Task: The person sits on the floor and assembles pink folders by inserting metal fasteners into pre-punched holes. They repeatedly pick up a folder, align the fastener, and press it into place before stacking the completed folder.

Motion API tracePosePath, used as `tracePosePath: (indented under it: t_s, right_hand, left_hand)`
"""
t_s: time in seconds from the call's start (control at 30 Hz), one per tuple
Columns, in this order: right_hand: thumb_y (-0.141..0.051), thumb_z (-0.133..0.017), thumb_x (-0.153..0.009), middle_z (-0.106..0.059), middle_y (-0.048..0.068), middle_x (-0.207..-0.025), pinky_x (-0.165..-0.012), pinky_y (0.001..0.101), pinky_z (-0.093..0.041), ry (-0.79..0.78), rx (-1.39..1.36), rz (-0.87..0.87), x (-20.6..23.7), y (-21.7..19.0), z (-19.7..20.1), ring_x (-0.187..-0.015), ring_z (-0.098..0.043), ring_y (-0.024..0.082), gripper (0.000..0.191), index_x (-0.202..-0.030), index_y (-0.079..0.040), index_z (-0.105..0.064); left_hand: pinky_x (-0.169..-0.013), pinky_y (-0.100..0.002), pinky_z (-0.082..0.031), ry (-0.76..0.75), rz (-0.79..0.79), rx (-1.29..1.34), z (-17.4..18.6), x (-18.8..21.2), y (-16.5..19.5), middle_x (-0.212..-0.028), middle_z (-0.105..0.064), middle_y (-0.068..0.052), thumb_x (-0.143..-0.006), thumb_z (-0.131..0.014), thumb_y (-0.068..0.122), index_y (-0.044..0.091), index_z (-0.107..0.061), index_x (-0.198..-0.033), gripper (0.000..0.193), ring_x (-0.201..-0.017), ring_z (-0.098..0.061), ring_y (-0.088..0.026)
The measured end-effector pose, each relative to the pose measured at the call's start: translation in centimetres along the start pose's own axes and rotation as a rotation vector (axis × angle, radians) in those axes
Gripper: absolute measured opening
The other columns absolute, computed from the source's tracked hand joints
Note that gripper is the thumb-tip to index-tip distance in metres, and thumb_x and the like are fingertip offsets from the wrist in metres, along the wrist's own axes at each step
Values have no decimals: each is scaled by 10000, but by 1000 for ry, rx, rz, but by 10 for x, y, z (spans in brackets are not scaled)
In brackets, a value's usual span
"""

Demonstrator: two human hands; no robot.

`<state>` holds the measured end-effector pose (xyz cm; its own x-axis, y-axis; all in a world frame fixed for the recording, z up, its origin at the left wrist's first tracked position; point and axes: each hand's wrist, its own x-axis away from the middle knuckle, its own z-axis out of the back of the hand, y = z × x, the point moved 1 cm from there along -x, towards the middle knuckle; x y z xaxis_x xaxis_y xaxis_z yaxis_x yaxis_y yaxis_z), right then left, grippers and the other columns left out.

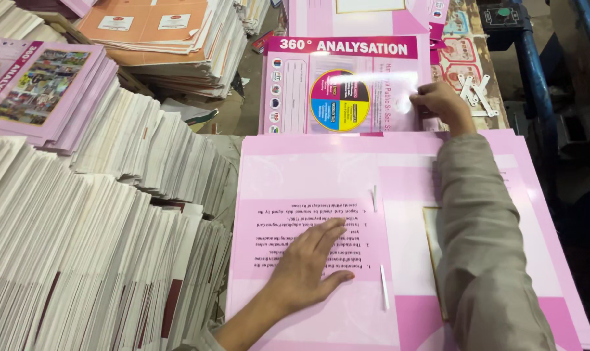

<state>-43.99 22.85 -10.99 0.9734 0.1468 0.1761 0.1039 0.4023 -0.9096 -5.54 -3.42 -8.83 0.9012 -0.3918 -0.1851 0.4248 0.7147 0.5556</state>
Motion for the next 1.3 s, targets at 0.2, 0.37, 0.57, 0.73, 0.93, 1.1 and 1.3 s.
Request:
tracePosePath:
  t_s: [0.2, 0.37, 0.57, 0.73, 0.93, 1.1, 1.3]
  right_hand:
    - [-207, -726, -1016, -763, 143, -990, -719, 322, -618, 140, -16, 133, 1, 13, 48, -804, -759, 182, 228, -1073, 13, -748]
    - [-308, -885, -877, -787, 216, -922, -797, 384, -584, 537, 507, -32, -4, 36, 69, -810, -757, 276, 294, -1004, -61, -785]
    - [-311, -964, -668, -718, 223, -1125, -825, 463, -562, 567, 835, -192, -28, 36, 62, -1044, -690, 387, 502, -1031, -22, -771]
    - [-228, -917, -689, -720, 211, -1142, -837, 461, -567, 629, 731, -240, -27, 37, 62, -1050, -691, 371, 432, -1045, -36, -767]
    - [-118, -756, -875, -774, 240, -1025, -839, 388, -615, 691, 287, 239, 1, 25, 64, -903, -770, 264, 191, -1009, 16, -737]
    - [44, -636, -979, -704, 236, -1013, -732, 353, -682, 202, -90, 435, 71, -10, 34, -827, -784, 235, 264, -1205, 105, -515]
    - [114, -595, -848, -757, 92, -1003, -699, 319, -641, -148, 368, 431, 261, 2, -17, -806, -785, 218, 560, -1354, -122, -555]
  left_hand:
    - [-1118, -487, -421, 19, -15, 3, -4, 3, -3, -1501, -497, -175, -886, -774, 430, 6, -481, -1419, 741, -1382, -487, -363]
    - [-1114, -492, -419, -10, 9, 28, 0, 3, 2, -1507, -492, -176, -885, -778, 415, 8, -480, -1407, 726, -1382, -483, -371]
    - [-1108, -492, -424, -7, 19, 32, 2, 1, 2, -1503, -494, -170, -882, -785, 403, 14, -479, -1404, 719, -1373, -488, -368]
    - [-1117, -484, -438, 35, 20, 51, 3, 0, 3, -1459, -548, -162, -879, -782, 389, 4, -550, -1332, 638, -1358, -519, -357]
    - [-1123, -470, -449, 93, -5, 36, -1, -2, -3, -1452, -572, -156, -899, -759, 387, -6, -584, -1302, 590, -1350, -539, -342]
    - [-1130, -477, -442, 96, -33, -28, -7, -4, -6, -1452, -552, -160, -890, -761, 405, -7, -576, -1307, 615, -1349, -533, -334]
    - [-1078, -441, -522, 183, 35, 131, -7, -2, -10, -1464, -558, -159, -886, -769, 319, 34, -570, -1300, 540, -1282, -609, -314]
